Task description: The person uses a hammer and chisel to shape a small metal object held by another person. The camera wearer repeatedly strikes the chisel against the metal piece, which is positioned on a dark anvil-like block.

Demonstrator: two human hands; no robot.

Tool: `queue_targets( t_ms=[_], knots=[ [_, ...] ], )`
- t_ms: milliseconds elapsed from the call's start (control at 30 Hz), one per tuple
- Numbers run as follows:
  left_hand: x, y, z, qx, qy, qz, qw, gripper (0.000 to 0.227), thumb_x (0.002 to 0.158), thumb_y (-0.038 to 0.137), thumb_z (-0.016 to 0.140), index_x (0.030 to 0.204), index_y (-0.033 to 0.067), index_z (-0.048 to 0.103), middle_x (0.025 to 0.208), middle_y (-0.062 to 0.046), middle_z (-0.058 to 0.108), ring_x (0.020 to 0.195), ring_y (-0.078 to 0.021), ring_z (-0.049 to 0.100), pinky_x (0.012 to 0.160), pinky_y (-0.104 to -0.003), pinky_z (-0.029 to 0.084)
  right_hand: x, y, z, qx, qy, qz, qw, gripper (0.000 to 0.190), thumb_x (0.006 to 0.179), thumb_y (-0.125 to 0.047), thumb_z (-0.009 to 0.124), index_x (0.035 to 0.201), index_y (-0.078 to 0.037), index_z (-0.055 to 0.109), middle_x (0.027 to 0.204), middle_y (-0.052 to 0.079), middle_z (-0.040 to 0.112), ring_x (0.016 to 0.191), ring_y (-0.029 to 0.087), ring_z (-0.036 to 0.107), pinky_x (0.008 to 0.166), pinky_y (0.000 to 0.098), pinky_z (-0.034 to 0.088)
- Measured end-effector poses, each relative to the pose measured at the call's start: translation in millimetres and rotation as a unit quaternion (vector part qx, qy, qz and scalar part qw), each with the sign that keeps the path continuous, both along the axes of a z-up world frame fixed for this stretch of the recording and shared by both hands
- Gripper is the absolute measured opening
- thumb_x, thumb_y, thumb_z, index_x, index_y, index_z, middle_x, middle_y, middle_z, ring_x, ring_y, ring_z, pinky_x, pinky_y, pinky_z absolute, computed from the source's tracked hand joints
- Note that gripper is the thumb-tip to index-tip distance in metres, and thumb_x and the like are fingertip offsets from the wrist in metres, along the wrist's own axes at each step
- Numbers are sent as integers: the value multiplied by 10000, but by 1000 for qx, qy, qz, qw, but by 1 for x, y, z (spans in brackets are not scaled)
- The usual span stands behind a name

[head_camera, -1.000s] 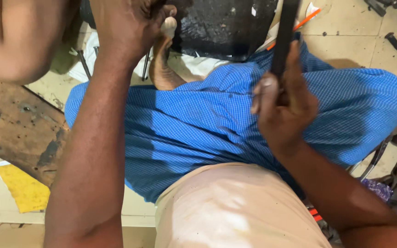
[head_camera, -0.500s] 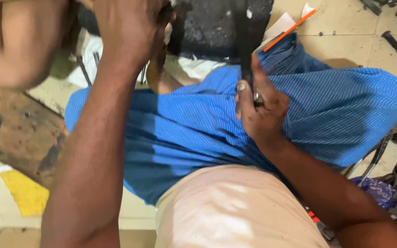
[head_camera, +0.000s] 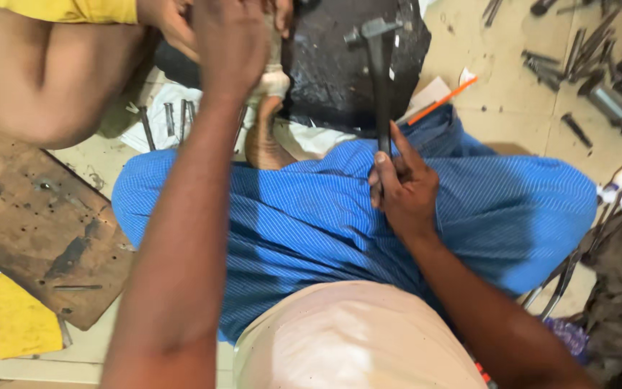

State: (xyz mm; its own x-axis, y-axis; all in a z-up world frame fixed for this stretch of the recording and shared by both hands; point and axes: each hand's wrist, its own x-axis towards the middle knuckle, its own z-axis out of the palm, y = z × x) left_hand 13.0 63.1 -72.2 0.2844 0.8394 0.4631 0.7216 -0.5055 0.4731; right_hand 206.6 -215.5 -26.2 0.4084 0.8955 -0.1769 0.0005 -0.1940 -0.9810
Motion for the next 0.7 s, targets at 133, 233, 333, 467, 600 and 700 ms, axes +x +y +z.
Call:
queue_targets(
  t_ms=[133,233,333,467,600,700],
  knots=[
    [40,-2,-4,55,-92,143,984,239,1030,227,550,1064,-10,553,1013,-258,640,965,-428,594,884,-536,436,-2,-3,1,6,5,-8,1000,477,1034,-42,603,1506,-67,536,710,21,629,485,65,525,416,227,438],
    [52,-15,9,61,-103,173,978,416,1041,236,507,1285,-92,429,937,-250,639,933,-434,599,872,-550,437,-5,-3,4,1,17,-17,1000,478,1032,-44,602,1505,-70,538,712,21,629,483,65,527,412,228,437],
    [43,-7,19,-3,-163,181,970,400,1088,276,488,1333,-34,432,1009,-263,648,953,-444,630,882,-533,461,-4,0,6,-12,19,-22,1000,492,1024,-49,603,1510,-76,532,711,25,633,477,67,528,408,229,433],
    [4,4,11,-84,-357,90,926,373,1110,342,466,1305,24,459,1106,-233,715,998,-404,728,880,-467,543,-5,1,10,-18,5,-30,999,492,1019,-69,601,1505,-78,529,695,30,635,453,73,520,388,229,408],
    [-1,16,-4,-107,-342,75,930,382,1112,352,487,1302,20,484,1172,-262,700,1068,-418,698,927,-478,519,-12,5,15,-32,-7,-28,999,501,1016,-78,599,1511,-75,525,699,29,639,456,73,524,390,224,401],
    [0,25,-7,-27,-308,40,950,442,1123,317,526,1427,7,446,1279,-300,636,1147,-455,629,950,-487,489,-15,1,19,-41,-41,-19,998,500,1022,-77,600,1515,-64,518,704,34,647,462,75,534,395,221,398]
  ],
)
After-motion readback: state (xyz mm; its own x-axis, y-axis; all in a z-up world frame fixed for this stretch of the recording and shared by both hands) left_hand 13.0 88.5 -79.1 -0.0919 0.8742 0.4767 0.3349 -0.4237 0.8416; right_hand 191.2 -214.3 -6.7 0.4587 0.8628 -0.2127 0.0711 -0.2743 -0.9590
